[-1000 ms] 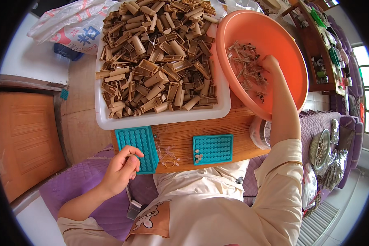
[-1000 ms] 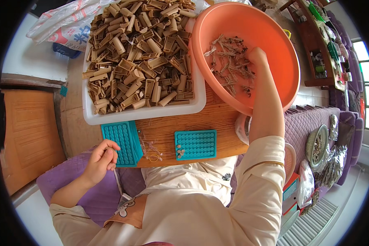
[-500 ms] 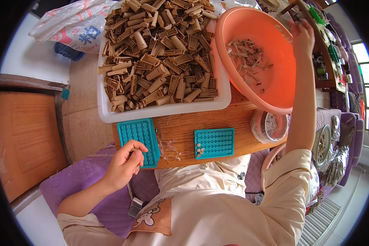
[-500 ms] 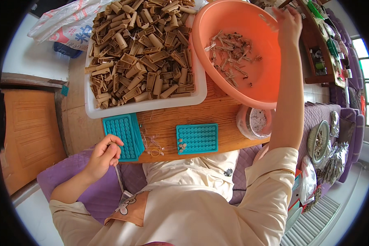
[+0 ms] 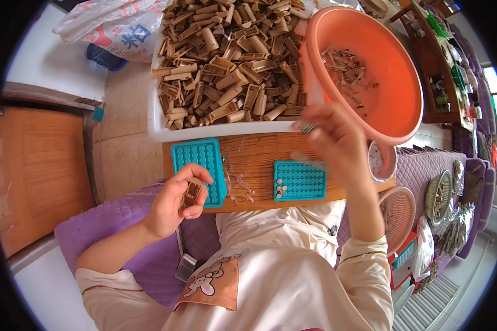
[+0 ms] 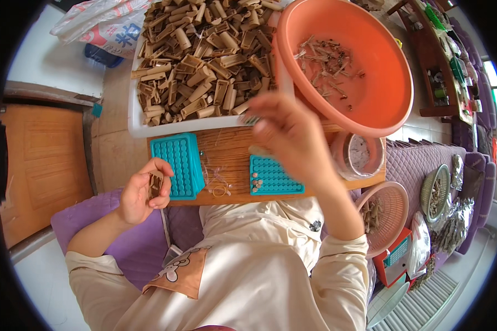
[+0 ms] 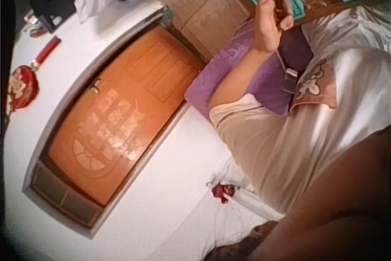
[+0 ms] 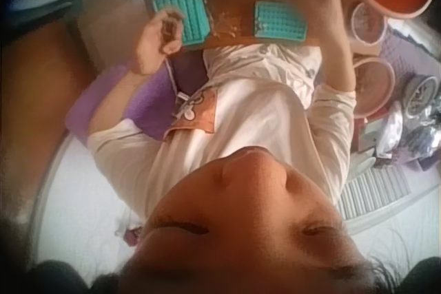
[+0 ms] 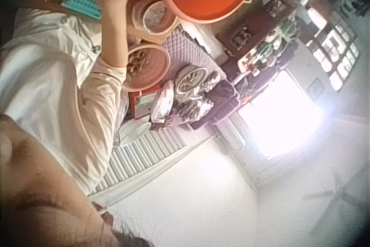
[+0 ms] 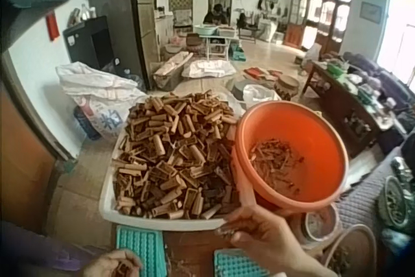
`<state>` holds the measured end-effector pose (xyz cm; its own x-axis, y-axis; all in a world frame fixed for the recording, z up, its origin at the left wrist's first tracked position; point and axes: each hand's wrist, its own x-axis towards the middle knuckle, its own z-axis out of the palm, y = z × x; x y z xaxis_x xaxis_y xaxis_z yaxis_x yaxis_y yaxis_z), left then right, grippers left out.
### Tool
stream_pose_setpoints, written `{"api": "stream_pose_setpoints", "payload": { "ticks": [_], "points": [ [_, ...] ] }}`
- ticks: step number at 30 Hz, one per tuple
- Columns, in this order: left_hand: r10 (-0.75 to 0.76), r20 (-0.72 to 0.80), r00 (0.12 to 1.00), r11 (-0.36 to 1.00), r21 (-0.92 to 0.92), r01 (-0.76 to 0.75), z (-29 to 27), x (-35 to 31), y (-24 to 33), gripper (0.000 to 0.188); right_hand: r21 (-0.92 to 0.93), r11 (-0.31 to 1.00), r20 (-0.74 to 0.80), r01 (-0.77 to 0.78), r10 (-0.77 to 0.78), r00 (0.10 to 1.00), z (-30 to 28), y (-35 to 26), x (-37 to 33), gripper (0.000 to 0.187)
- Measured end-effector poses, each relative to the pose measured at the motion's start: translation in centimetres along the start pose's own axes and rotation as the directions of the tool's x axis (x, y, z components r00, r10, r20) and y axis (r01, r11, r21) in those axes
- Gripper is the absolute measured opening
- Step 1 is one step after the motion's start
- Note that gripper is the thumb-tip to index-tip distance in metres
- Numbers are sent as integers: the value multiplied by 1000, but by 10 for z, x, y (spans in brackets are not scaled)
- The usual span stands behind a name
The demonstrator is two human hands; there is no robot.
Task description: The person sits on a cushion on the floor and assembles small cylindrical cardboard tubes. They insert small metal components into the tubes and secure them with rubber bands, placing the finished items into a teal tray.
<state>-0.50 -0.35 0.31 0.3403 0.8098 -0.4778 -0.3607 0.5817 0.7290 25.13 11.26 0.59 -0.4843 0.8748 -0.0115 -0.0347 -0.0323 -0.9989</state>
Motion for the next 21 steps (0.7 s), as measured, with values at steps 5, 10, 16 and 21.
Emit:
{"api": "stream_pose_setpoints", "payload": {
  "ticks": [5,10,16,21],
  "points": [
    [206,-50,977,976,80,-202,11,-1,-4,24,35,999,-53,-21,22,998,66,19,-27,16],
    [434,12,901,868,262,-422,14,-7,-4,29,173,984,-169,43,-14,985,105,25,-43,18],
    [472,18,881,820,358,-447,13,-14,-4,38,268,955,-218,129,-70,973,132,19,-50,13],
    [537,66,841,765,384,-518,10,-12,-7,40,181,966,-258,185,-135,957,137,20,-54,10]
  ]
}}
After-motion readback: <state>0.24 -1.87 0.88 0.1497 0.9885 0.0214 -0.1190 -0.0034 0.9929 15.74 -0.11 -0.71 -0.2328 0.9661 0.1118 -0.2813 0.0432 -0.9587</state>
